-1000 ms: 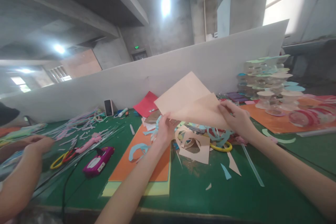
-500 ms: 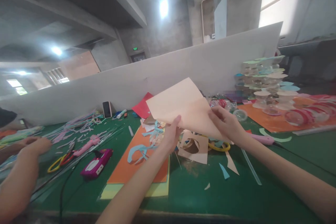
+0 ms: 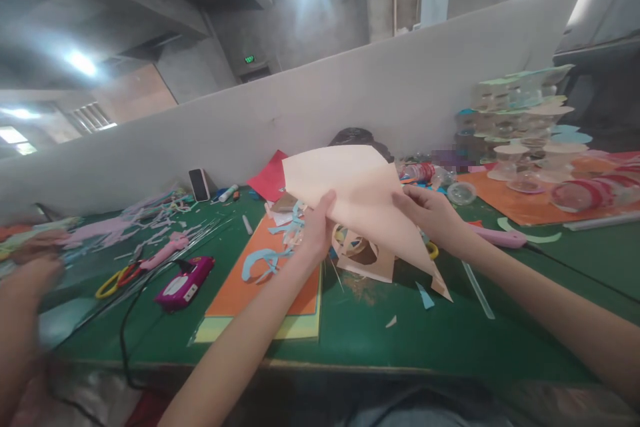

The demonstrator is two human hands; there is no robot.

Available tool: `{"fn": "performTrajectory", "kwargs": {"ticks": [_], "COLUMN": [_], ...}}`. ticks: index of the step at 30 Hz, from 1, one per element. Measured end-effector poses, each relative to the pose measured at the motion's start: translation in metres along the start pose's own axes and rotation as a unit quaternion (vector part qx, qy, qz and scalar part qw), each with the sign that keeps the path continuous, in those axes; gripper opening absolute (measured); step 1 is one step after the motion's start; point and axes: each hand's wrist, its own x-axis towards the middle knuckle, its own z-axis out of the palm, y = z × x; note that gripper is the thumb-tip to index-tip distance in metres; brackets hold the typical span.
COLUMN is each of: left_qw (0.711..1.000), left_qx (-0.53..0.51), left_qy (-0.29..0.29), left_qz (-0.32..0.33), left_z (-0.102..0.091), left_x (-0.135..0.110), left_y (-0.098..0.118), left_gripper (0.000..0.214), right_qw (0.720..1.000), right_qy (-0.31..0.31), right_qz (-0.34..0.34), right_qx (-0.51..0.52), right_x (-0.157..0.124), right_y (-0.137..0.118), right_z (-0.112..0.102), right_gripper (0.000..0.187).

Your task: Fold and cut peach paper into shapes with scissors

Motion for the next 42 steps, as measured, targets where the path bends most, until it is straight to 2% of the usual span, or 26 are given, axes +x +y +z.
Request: {"fn": "performTrajectory", "kwargs": {"ticks": [8, 15, 19, 26, 35, 42], "left_qw": [1.000, 0.999, 0.999, 0.999, 0.998, 0.996], "left_qx": [-0.001, -0.007, -0.003, 0.008, -0.005, -0.018], "left_qy": [-0.005, -0.046, -0.032, -0.050, -0.062, -0.080], "left_qz": [0.003, 0.003, 0.006, 0.016, 0.005, -0.035], "left_z": [-0.003, 0.002, 0.002, -0.002, 0.000, 0.002], "left_x": [0.003, -0.004, -0.004, 0.001, -0.001, -0.011], "left_y": [-0.001, -0.004, -0.006, -0.008, -0.009, -0.012], "left_gripper": [0.034, 0.040, 0.037, 0.036, 0.035, 0.041], "right_qw": [1.000, 1.000, 1.000, 1.000, 0.999, 0.999], "right_qy": [-0.012, 0.028, 0.013, 0.018, 0.026, 0.032], "right_qz": [0.011, 0.012, 0.000, -0.003, 0.014, 0.012], "right_qx": [-0.007, 0.001, -0.001, 0.004, 0.011, 0.009], "right_x": [-0.001, -0.003, -0.004, -0.004, -0.004, -0.004], "right_y": [-0.002, -0.007, -0.006, -0.006, -0.008, -0.009], "right_z": [0.000, -0.001, -0.002, 0.001, 0.000, 0.001], "right_gripper": [0.052, 0.051, 0.047, 0.038, 0.039, 0.040]}}
